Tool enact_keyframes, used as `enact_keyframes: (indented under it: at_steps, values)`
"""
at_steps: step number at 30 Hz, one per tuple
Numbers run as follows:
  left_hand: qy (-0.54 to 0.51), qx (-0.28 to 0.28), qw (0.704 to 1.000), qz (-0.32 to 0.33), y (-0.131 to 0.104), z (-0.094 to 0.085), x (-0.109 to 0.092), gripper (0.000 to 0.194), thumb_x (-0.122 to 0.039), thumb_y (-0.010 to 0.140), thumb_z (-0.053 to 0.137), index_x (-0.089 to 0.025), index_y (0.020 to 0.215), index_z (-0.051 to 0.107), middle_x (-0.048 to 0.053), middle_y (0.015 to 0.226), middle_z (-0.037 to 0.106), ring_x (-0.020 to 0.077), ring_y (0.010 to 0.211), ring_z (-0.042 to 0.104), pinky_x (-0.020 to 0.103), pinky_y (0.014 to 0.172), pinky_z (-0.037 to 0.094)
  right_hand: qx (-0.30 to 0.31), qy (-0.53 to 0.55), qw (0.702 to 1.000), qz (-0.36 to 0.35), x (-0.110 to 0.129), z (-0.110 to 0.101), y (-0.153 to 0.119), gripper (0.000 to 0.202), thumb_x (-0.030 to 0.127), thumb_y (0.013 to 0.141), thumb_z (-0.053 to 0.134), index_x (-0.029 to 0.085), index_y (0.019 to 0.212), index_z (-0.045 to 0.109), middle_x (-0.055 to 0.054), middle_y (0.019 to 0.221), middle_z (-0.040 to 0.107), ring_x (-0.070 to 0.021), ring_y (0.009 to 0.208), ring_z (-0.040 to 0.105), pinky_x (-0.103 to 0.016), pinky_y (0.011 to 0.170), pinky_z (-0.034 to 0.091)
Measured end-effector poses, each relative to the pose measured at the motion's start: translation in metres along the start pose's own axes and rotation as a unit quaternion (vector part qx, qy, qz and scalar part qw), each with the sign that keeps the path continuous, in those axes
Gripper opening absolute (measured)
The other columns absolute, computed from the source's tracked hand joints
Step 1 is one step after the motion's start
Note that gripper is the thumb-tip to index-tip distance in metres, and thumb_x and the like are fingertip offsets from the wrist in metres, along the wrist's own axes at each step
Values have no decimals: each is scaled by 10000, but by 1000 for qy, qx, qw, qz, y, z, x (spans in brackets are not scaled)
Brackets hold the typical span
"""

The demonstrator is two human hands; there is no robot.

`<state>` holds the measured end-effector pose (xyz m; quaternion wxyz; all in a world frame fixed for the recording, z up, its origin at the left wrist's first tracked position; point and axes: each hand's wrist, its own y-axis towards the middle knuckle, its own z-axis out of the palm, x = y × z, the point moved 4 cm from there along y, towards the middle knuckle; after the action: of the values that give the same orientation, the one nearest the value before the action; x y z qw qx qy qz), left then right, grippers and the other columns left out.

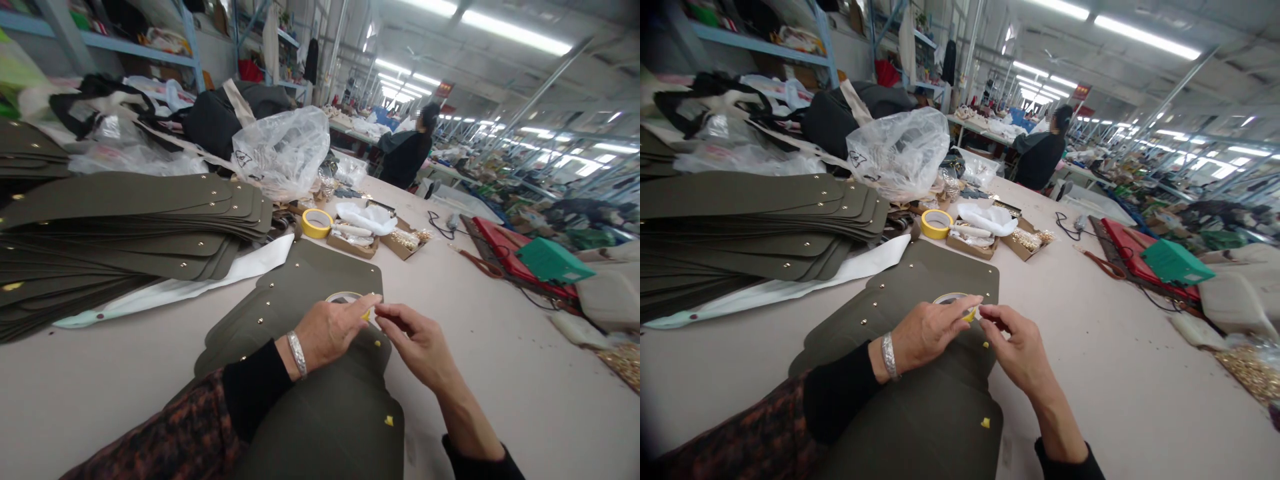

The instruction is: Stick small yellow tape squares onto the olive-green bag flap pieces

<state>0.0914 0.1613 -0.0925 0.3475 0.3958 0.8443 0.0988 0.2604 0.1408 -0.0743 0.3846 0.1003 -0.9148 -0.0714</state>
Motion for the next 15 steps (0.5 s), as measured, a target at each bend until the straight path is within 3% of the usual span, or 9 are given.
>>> enact_keyframes:
  at_steps: [4, 8, 12, 15]
  values:
    - [19, 0, 1000, -7, 0, 1, -3, 373, -272, 970, 412, -195, 1326, 332, 36, 1011, 685, 163, 896, 675, 263, 737, 535, -8, -63, 991, -117, 17, 9, -4, 153, 230, 870, 512, 220, 919, 656, -54, 880, 698, -170, 792, 639, -288, 746, 504]
    - [3, 14, 1000, -6, 1, 0, -6, 257, -223, 952, 422, -190, 1207, 411, 29, 973, 673, 168, 872, 663, 257, 715, 512, -44, -111, 979, -165, 19, 15, -6, 153, 154, 851, 492, 219, 843, 630, -31, 786, 683, -149, 722, 635, -254, 694, 489]
    - [-2, 35, 999, -9, 2, -1, -5, 119, -211, 960, 391, -201, 1017, 495, 15, 912, 648, 156, 853, 635, 251, 734, 488, -83, -144, 971, -173, 19, 18, -7, 145, 138, 821, 492, 209, 792, 615, -17, 695, 655, -131, 623, 608, -235, 628, 470]
    - [27, 35, 999, -20, 2, -1, -1, 125, -205, 955, 395, -195, 924, 516, 12, 856, 630, 155, 804, 612, 250, 711, 475, -82, -132, 980, -123, 21, 21, -7, 142, 180, 807, 500, 212, 764, 631, -19, 678, 662, -133, 598, 606, -238, 612, 466]
